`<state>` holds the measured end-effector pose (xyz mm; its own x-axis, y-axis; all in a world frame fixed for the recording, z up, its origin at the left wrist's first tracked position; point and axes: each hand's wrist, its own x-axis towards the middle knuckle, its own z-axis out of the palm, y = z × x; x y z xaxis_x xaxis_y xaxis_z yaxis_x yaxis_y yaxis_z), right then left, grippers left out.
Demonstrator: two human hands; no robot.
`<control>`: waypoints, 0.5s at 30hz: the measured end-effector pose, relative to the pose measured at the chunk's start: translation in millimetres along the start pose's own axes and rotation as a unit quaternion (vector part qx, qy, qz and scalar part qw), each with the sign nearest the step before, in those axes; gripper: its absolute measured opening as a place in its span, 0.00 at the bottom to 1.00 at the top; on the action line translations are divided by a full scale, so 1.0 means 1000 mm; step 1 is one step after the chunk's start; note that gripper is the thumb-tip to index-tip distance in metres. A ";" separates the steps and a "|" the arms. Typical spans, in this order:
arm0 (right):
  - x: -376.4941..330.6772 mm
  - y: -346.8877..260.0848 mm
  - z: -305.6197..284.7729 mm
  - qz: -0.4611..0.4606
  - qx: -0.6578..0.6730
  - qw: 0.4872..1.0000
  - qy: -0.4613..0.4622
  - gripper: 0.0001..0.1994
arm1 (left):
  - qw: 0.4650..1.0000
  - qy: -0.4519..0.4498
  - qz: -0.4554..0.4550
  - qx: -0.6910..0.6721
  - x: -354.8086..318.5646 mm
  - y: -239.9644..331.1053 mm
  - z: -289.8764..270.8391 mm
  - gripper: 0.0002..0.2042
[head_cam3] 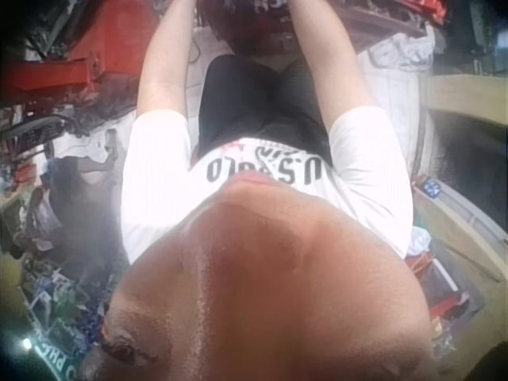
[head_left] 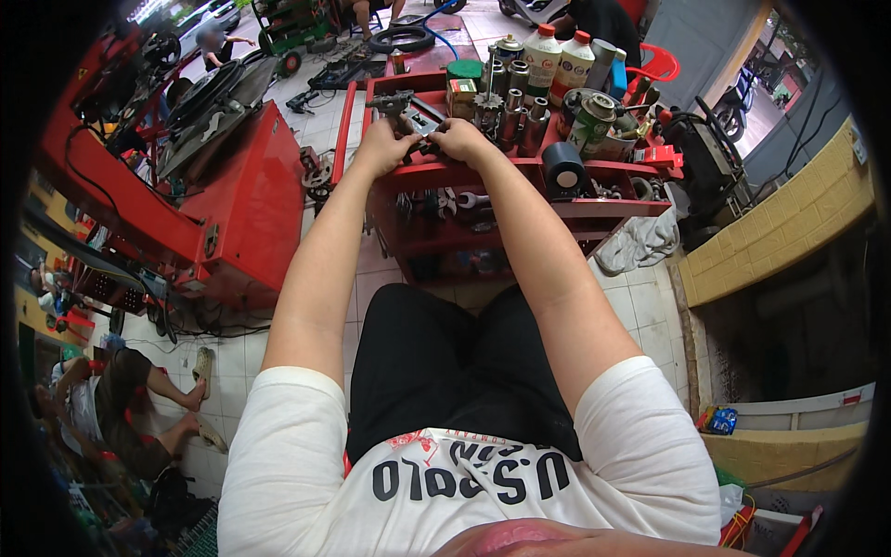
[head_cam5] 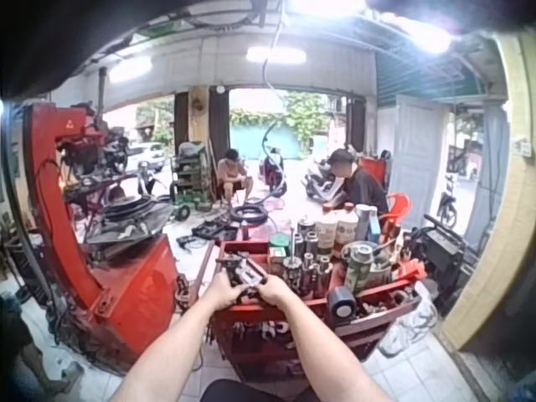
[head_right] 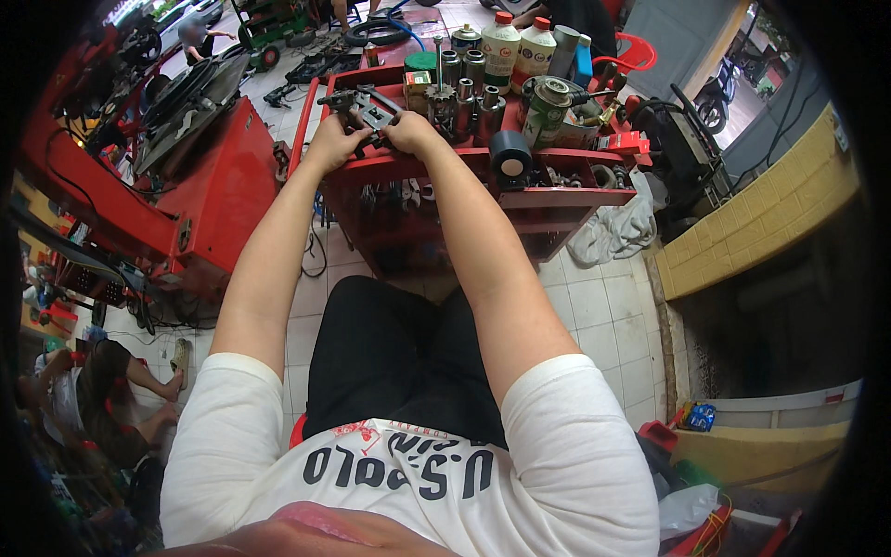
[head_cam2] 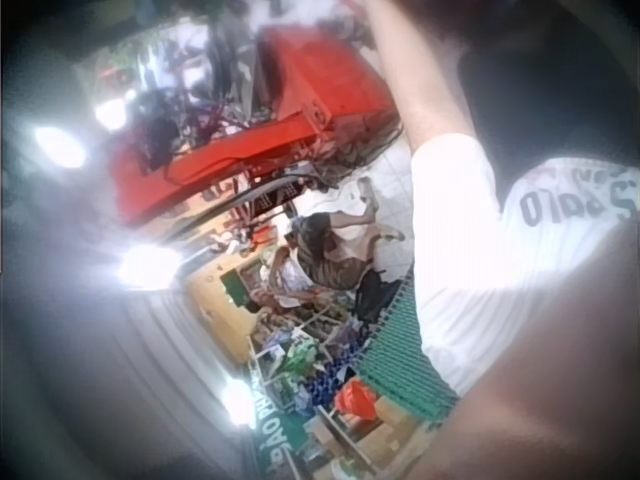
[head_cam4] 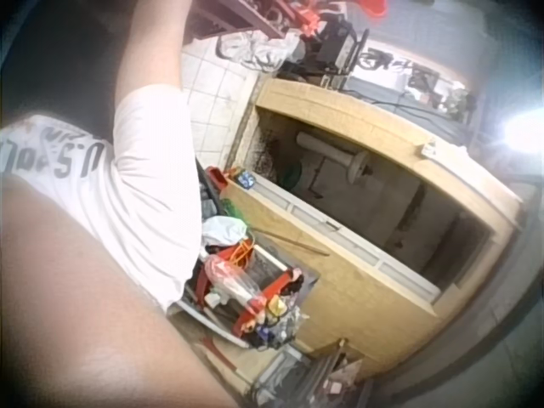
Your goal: The person uses a wrench to tighten bolts on a small mechanical assembly held in their hands. They repeatedly adjust the wrench and rotate the assembly to access different fasteners on a red tool cart.
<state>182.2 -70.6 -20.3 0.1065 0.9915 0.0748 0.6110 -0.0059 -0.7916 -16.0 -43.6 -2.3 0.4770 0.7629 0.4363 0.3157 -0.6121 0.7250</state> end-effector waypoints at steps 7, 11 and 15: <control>-0.011 -0.010 -0.002 -0.022 0.066 0.998 0.004 0.21 | 1.000 -0.013 -0.007 0.003 -0.002 0.001 -0.003 0.11; -0.006 -0.011 -0.003 0.026 0.018 0.999 0.012 0.20 | 1.000 -0.002 -0.003 -0.001 -0.003 0.004 -0.004 0.10; -0.003 -0.004 -0.004 -0.021 -0.029 0.999 -0.027 0.20 | 1.000 0.000 -0.005 -0.019 -0.001 0.005 -0.001 0.09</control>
<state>182.5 -74.0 -14.4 0.0382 0.9966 0.0732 0.6591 0.0299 -0.7515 -15.7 -47.3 1.1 0.4747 0.7684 0.4292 0.2881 -0.5965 0.7491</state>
